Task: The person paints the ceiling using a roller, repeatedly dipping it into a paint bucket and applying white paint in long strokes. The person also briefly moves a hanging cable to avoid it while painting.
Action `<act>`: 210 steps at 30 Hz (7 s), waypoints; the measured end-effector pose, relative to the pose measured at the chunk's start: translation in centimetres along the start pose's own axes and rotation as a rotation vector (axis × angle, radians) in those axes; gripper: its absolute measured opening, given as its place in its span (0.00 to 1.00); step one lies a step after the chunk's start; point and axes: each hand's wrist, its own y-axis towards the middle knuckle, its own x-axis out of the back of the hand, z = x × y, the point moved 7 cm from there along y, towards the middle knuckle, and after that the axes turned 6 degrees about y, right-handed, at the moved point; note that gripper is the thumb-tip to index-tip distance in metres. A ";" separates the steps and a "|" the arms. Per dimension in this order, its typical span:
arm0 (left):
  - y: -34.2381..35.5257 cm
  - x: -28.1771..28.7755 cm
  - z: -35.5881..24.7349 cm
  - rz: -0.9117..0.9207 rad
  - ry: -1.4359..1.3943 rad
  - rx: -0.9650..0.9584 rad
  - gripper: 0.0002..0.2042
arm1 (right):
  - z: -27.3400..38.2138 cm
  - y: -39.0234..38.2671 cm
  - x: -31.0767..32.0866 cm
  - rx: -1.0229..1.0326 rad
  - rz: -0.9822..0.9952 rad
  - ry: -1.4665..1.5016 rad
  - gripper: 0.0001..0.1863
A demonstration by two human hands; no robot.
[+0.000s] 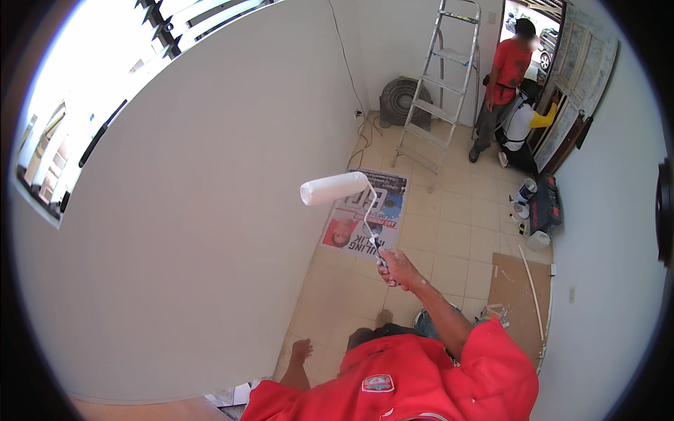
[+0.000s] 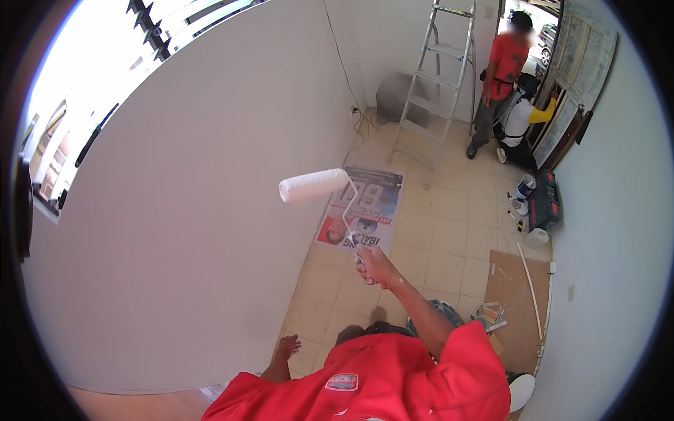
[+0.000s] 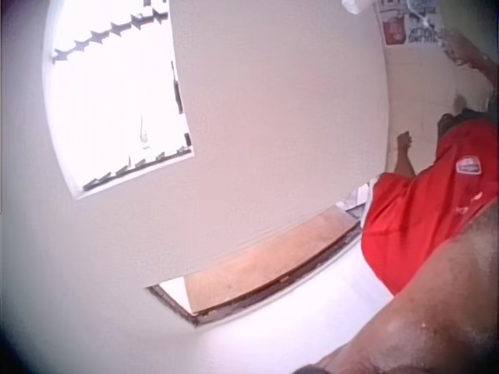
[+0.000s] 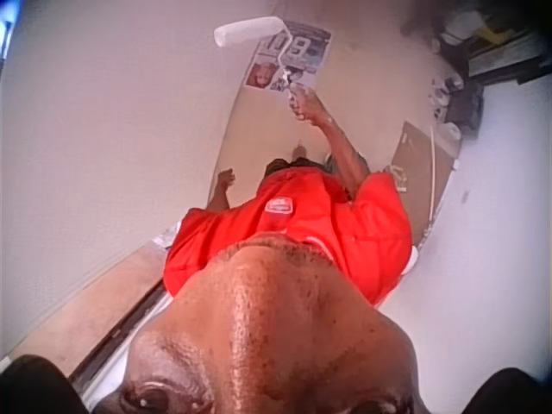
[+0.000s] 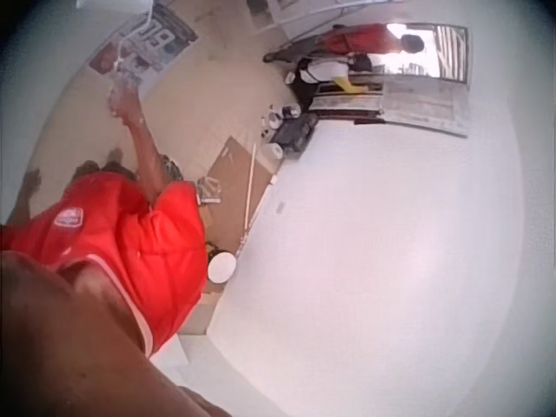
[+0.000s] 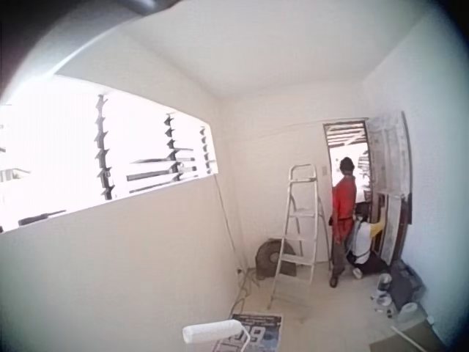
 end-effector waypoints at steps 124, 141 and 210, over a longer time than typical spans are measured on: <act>0.9 -38.7 -163.8 -0.723 -0.422 -1.146 0.13 | 99.7 102.7 47.2 0.441 0.217 0.006 0.21; 7.7 -34.8 -156.4 -0.849 -0.293 -1.081 0.12 | 98.6 94.8 45.4 0.462 0.193 -0.031 0.21; 2.3 -57.3 -78.1 -0.843 -0.424 0.084 0.23 | 65.9 99.5 20.3 0.581 0.627 -0.626 0.27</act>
